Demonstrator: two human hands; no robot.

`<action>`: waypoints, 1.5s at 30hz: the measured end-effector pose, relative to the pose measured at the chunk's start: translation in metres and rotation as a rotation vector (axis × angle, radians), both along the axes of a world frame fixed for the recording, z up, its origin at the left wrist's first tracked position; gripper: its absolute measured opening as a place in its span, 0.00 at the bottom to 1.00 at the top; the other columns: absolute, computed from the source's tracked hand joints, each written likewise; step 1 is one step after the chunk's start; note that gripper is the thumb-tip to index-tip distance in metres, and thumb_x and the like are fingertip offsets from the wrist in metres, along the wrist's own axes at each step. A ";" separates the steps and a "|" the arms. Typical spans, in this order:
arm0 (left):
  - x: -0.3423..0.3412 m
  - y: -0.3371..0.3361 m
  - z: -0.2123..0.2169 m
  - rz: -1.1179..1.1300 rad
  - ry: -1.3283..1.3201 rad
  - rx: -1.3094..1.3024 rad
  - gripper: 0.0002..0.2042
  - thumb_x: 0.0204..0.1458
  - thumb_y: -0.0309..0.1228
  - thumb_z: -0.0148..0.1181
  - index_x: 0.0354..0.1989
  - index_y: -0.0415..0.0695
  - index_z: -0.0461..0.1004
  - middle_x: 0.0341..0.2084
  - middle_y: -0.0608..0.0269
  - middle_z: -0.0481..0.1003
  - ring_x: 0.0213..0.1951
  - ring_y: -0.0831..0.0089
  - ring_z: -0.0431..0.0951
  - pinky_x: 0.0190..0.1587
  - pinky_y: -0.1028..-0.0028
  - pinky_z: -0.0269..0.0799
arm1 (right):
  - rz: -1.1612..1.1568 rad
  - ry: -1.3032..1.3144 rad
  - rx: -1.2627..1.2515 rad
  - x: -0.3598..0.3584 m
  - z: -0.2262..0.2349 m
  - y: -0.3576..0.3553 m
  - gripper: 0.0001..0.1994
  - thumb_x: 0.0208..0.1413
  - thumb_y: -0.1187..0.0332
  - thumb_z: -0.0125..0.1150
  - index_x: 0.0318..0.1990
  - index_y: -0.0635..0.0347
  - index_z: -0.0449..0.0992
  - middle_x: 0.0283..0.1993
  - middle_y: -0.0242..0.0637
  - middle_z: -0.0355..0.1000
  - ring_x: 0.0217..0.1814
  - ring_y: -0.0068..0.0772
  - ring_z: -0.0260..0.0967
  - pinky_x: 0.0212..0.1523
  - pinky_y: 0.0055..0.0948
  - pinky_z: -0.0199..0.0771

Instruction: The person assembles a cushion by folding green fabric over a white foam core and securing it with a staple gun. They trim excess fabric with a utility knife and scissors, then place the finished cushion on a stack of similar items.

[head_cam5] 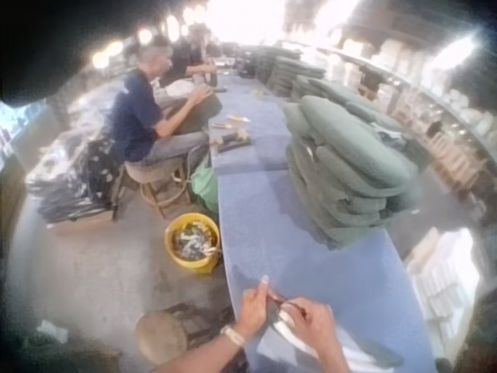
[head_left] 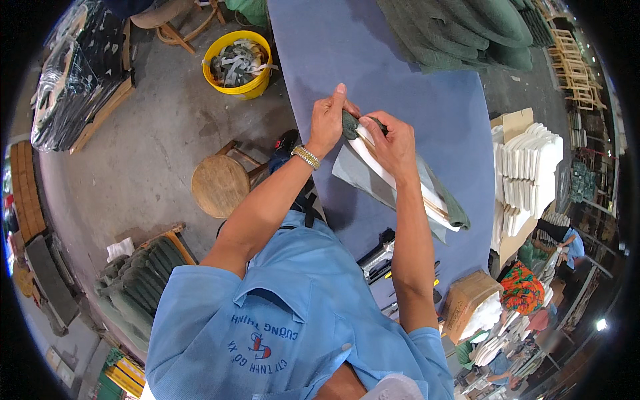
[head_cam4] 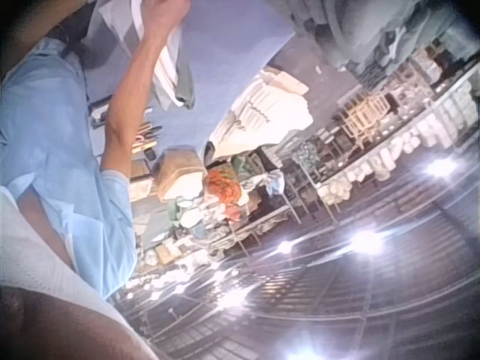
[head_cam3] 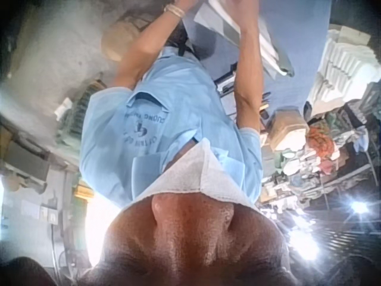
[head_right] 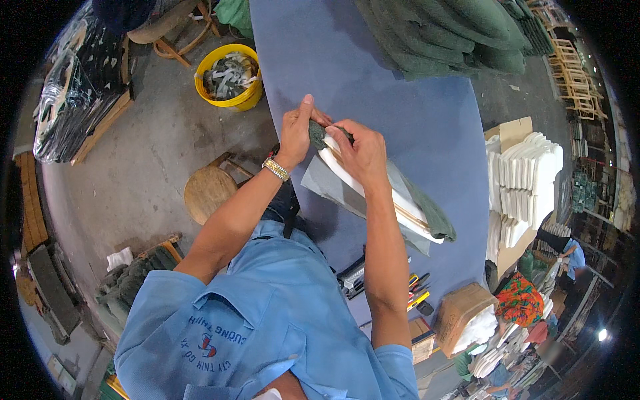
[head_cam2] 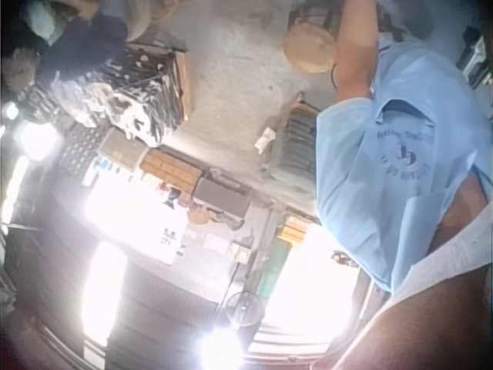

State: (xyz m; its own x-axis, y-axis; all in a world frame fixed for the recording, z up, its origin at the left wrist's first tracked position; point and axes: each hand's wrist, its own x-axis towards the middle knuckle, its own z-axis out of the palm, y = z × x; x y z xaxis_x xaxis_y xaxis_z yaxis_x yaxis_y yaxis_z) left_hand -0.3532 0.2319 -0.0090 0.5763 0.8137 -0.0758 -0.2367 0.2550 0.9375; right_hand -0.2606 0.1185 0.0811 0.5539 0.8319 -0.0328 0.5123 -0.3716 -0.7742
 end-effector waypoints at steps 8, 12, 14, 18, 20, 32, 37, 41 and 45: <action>0.008 0.009 0.000 -0.157 -0.065 -0.085 0.33 0.71 0.49 0.50 0.15 0.37 0.74 0.19 0.54 0.78 0.30 0.64 0.81 0.41 0.65 0.77 | -0.239 0.141 0.018 -0.003 -0.004 -0.012 0.14 0.54 0.60 0.76 0.38 0.61 0.84 0.21 0.32 0.69 0.25 0.18 0.59 0.27 0.26 0.61; 0.012 0.016 -0.003 -0.183 -0.048 -0.071 0.33 0.71 0.50 0.50 0.16 0.37 0.75 0.19 0.53 0.78 0.31 0.64 0.82 0.42 0.65 0.77 | -0.094 0.069 0.084 -0.006 0.000 -0.022 0.17 0.49 0.59 0.79 0.43 0.58 0.84 0.27 0.35 0.76 0.26 0.27 0.66 0.31 0.30 0.68; 0.018 0.022 -0.006 -0.184 -0.039 -0.090 0.33 0.71 0.50 0.50 0.16 0.37 0.76 0.20 0.52 0.79 0.32 0.64 0.82 0.42 0.65 0.77 | -0.004 -0.080 0.124 -0.004 0.012 -0.018 0.20 0.47 0.58 0.80 0.45 0.56 0.84 0.31 0.37 0.79 0.29 0.33 0.72 0.35 0.33 0.72; 0.017 0.025 -0.004 -0.188 -0.040 -0.113 0.33 0.71 0.49 0.49 0.16 0.37 0.75 0.21 0.51 0.79 0.33 0.63 0.82 0.44 0.65 0.77 | 0.045 0.053 -0.240 0.022 0.016 -0.011 0.18 0.50 0.62 0.76 0.49 0.52 0.83 0.38 0.42 0.82 0.37 0.46 0.79 0.41 0.41 0.76; 0.015 0.026 -0.009 -0.198 -0.061 -0.124 0.33 0.71 0.49 0.48 0.16 0.36 0.75 0.21 0.51 0.80 0.34 0.63 0.82 0.46 0.65 0.77 | 0.113 -0.136 -0.079 0.022 0.003 -0.010 0.15 0.51 0.65 0.72 0.48 0.51 0.83 0.37 0.43 0.81 0.37 0.49 0.79 0.39 0.43 0.76; -0.017 0.034 -0.031 -0.267 -0.055 -0.148 0.28 0.72 0.47 0.47 0.24 0.36 0.75 0.40 0.44 0.81 0.55 0.55 0.78 0.61 0.58 0.71 | 0.097 -0.209 -0.213 0.004 -0.017 0.020 0.11 0.49 0.68 0.65 0.41 0.50 0.84 0.32 0.46 0.80 0.37 0.56 0.78 0.40 0.52 0.76; -0.040 0.045 -0.020 -0.302 0.259 0.033 0.27 0.73 0.47 0.45 0.37 0.34 0.81 0.47 0.46 0.81 0.57 0.61 0.77 0.64 0.65 0.68 | 0.127 -0.157 -0.212 0.003 -0.022 0.030 0.11 0.47 0.71 0.64 0.40 0.51 0.85 0.34 0.45 0.81 0.42 0.56 0.79 0.44 0.52 0.77; -0.046 0.022 0.033 -0.296 0.497 -0.099 0.21 0.71 0.44 0.50 0.47 0.36 0.82 0.48 0.53 0.79 0.49 0.71 0.78 0.56 0.74 0.72 | 0.080 -0.110 -0.182 -0.004 -0.028 0.026 0.12 0.48 0.70 0.64 0.42 0.51 0.84 0.39 0.42 0.82 0.45 0.52 0.80 0.47 0.50 0.78; -0.032 0.030 0.007 -0.206 0.381 -0.101 0.15 0.67 0.35 0.56 0.51 0.39 0.83 0.44 0.61 0.79 0.41 0.79 0.75 0.45 0.79 0.72 | 0.058 -0.141 -0.164 -0.015 -0.022 0.016 0.13 0.48 0.70 0.65 0.43 0.50 0.83 0.41 0.39 0.82 0.45 0.49 0.80 0.46 0.48 0.78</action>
State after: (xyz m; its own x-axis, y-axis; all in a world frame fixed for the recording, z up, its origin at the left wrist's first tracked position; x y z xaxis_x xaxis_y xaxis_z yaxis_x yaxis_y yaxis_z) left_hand -0.3854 0.2622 -0.0016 0.6414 0.6625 -0.3870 0.1858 0.3552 0.9161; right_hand -0.2758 0.1343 0.0595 0.5142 0.8524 -0.0955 0.6354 -0.4533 -0.6251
